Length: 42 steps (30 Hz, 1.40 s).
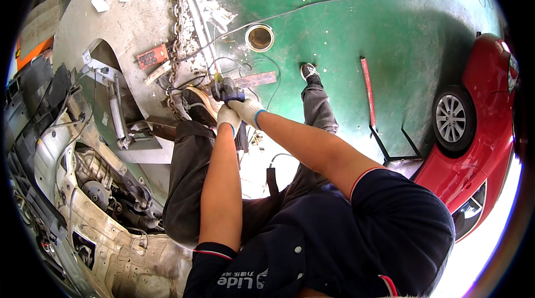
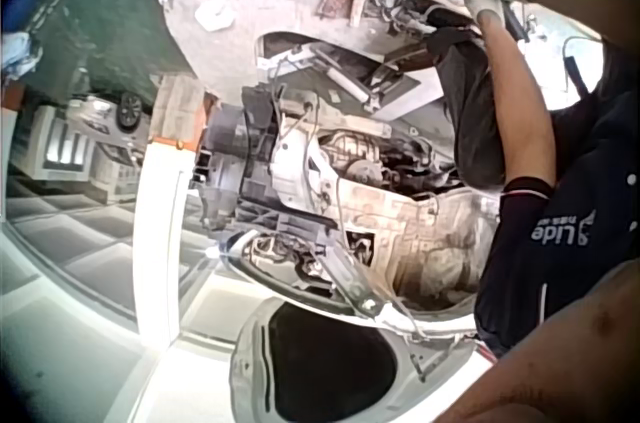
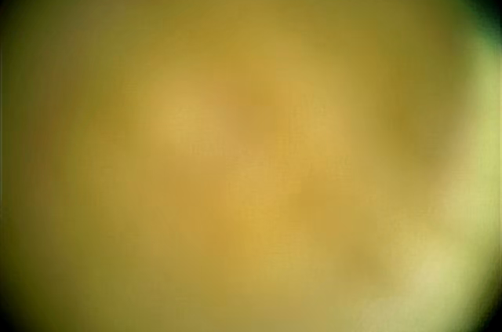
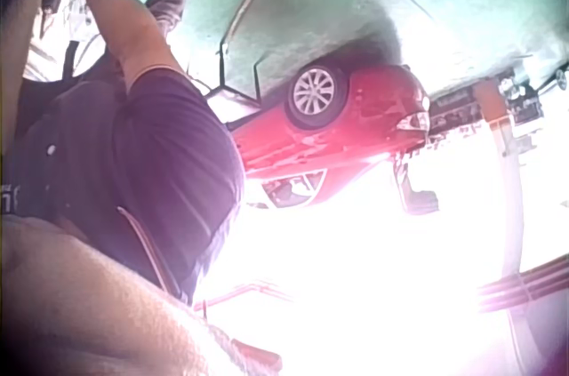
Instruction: The person removes a metal panel from a car's front frame, then uses a hammer and chisel to break up rust and sealant. They later use an angle grinder to cut and smooth the metal frame while another person stands nearby.
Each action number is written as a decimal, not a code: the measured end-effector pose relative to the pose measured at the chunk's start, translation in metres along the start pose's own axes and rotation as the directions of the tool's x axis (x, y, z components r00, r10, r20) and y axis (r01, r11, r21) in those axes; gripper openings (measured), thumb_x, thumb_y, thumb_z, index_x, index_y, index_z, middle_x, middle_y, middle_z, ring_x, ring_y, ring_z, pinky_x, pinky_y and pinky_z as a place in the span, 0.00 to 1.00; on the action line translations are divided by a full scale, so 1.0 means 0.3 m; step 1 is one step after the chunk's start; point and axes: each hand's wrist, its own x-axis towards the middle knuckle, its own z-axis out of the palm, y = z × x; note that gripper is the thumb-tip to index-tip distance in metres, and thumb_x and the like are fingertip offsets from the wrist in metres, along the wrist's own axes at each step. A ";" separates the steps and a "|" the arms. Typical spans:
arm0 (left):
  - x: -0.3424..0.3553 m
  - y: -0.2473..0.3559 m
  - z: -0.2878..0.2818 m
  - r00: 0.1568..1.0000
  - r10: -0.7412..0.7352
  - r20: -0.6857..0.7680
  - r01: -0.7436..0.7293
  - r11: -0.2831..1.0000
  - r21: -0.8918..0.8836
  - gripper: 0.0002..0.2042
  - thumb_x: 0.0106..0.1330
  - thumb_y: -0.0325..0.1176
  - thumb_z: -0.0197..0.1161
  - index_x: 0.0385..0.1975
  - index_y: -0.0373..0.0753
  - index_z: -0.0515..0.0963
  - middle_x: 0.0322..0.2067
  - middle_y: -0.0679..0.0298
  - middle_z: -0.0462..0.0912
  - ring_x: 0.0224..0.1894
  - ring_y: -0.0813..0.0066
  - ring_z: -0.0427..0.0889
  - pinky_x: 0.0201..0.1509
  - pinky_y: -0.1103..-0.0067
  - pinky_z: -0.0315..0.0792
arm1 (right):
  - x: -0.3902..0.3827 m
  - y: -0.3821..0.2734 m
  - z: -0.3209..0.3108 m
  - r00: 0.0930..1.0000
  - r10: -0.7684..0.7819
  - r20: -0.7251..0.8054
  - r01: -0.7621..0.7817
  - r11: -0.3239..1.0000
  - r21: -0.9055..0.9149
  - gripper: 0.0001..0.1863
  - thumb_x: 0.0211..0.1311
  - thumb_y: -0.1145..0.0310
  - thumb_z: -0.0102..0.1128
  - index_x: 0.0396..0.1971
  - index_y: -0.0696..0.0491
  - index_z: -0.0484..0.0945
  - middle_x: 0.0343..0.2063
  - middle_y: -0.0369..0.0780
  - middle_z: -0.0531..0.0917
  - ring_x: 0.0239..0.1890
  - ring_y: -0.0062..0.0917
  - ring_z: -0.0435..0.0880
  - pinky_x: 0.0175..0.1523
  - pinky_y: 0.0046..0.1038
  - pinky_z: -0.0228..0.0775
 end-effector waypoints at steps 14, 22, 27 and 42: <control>-0.092 0.079 -0.044 0.990 0.026 0.140 -0.078 0.921 0.383 0.15 0.75 0.32 0.48 0.53 0.41 0.80 0.51 0.57 0.86 0.54 0.64 0.84 0.56 0.68 0.77 | -0.020 0.023 0.010 0.999 0.034 -0.006 -0.034 0.999 0.038 0.38 0.59 0.41 0.63 0.50 0.65 0.84 0.42 0.50 0.88 0.40 0.35 0.88 0.43 0.35 0.80; -0.196 0.137 -0.051 0.991 -0.090 0.099 0.061 0.963 0.262 0.14 0.75 0.33 0.52 0.54 0.39 0.79 0.50 0.55 0.87 0.52 0.60 0.85 0.53 0.67 0.78 | -0.023 0.084 0.029 0.998 0.061 0.001 -0.061 0.997 0.037 0.39 0.58 0.40 0.62 0.49 0.67 0.84 0.41 0.52 0.88 0.41 0.37 0.89 0.45 0.36 0.80; -0.137 0.008 0.007 0.954 0.179 0.238 -0.298 0.618 0.728 0.13 0.74 0.31 0.52 0.53 0.39 0.78 0.51 0.54 0.86 0.53 0.59 0.85 0.53 0.69 0.77 | -0.013 0.114 0.042 0.995 0.097 -0.036 -0.095 0.995 0.041 0.39 0.55 0.43 0.64 0.49 0.68 0.82 0.39 0.53 0.88 0.39 0.37 0.89 0.43 0.37 0.80; -0.103 0.118 -0.058 0.997 -0.070 0.030 0.065 0.989 0.133 0.14 0.72 0.36 0.55 0.49 0.36 0.80 0.46 0.50 0.87 0.52 0.54 0.85 0.51 0.66 0.78 | -0.007 0.024 0.020 1.000 0.029 -0.002 -0.029 0.997 0.070 0.37 0.58 0.40 0.62 0.51 0.62 0.84 0.43 0.49 0.88 0.41 0.34 0.88 0.42 0.36 0.80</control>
